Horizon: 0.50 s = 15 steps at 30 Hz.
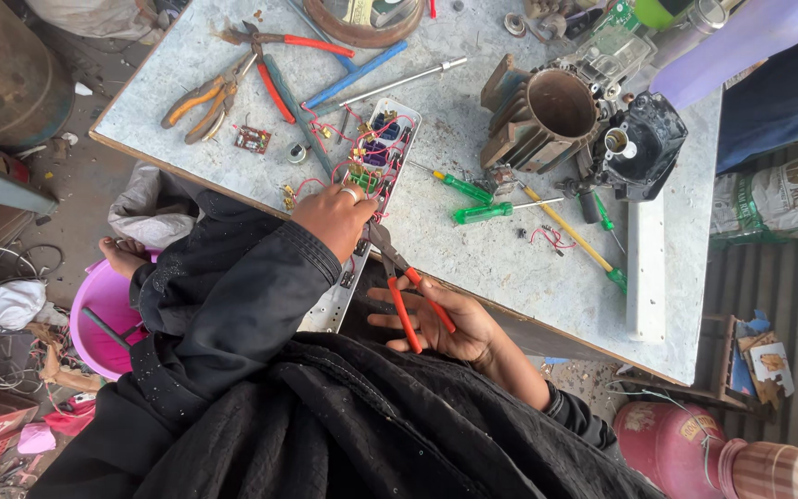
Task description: The person uses pliers and wire cutters to manipulate and cut wires within a power strip, stripping insulation and adjusting the internal components.
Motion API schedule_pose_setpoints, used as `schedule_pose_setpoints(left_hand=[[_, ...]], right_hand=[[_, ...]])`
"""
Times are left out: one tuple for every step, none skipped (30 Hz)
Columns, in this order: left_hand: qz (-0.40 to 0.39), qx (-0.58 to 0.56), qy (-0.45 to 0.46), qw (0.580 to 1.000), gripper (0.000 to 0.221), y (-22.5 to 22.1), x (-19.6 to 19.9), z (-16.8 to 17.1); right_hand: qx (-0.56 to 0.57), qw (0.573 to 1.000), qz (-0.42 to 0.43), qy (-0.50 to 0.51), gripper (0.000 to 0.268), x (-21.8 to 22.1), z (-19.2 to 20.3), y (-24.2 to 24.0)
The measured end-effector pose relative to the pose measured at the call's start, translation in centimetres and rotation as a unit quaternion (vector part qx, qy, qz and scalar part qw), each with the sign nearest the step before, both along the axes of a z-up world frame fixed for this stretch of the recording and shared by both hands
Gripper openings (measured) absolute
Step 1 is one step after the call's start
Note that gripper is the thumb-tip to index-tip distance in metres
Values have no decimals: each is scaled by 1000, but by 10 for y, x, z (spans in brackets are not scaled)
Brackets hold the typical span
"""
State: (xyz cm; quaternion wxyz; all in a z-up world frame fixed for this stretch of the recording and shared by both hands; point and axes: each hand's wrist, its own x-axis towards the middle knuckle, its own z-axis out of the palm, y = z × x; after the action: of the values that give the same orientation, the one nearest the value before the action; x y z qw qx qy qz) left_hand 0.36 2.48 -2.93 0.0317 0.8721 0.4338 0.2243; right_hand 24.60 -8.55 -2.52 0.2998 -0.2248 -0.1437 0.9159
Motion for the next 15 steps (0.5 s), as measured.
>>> schedule_pose_setpoints(left_hand=[[0, 1, 1, 1000, 31, 1, 0, -1], [6, -12, 4, 1000, 30, 1, 0, -2], [12, -26, 7, 1000, 29, 1, 0, -4], [12, -28, 7, 1000, 29, 1, -1, -6], [3, -28, -25, 999, 29, 1, -2, -7], [-8, -25, -58, 998, 30, 2, -2, -8], [-9, -26, -57, 998, 30, 2, -2, -8], [2, -54, -88, 995, 26, 1, -3, -8], [13, -82, -118, 989, 24, 0, -3, -8], [14, -82, -117, 990, 24, 0, -3, -8], [23, -66, -123, 990, 23, 0, -2, -7], [31, -52, -130, 990, 23, -1, -1, -8], [32, -52, -129, 990, 23, -1, 0, -8], [37, -52, -131, 989, 19, -2, 1, -9], [42, -51, -134, 989, 16, -3, 2, -9]], right_hand=[[-2, 1000, 0, -1, 37, 0, 1, 1], [-2, 1000, 1, 0, 37, 0, 2, 1], [-13, 1000, -1, 0, 39, 1, 2, 1], [-27, 1000, -3, -1, 40, 1, 2, 0], [-29, 1000, -3, 0, 40, 1, 1, -1], [-40, 999, -8, 3, 43, 1, 1, 0], [-51, 999, -14, 6, 46, 1, 0, 0], [-51, 999, -15, 7, 46, 1, -1, 0], [-51, 999, -14, 12, 47, 0, -2, -1], [-50, 999, -11, 18, 48, -1, -3, 0], [-50, 999, -11, 19, 48, -1, -3, 1], [-48, 999, -12, 21, 46, -1, -2, 1], [-47, 999, -12, 22, 45, -1, -2, 1], [-48, 999, -13, 22, 45, -1, -1, 0], [-51, 998, -14, 18, 46, -2, -1, 0]])
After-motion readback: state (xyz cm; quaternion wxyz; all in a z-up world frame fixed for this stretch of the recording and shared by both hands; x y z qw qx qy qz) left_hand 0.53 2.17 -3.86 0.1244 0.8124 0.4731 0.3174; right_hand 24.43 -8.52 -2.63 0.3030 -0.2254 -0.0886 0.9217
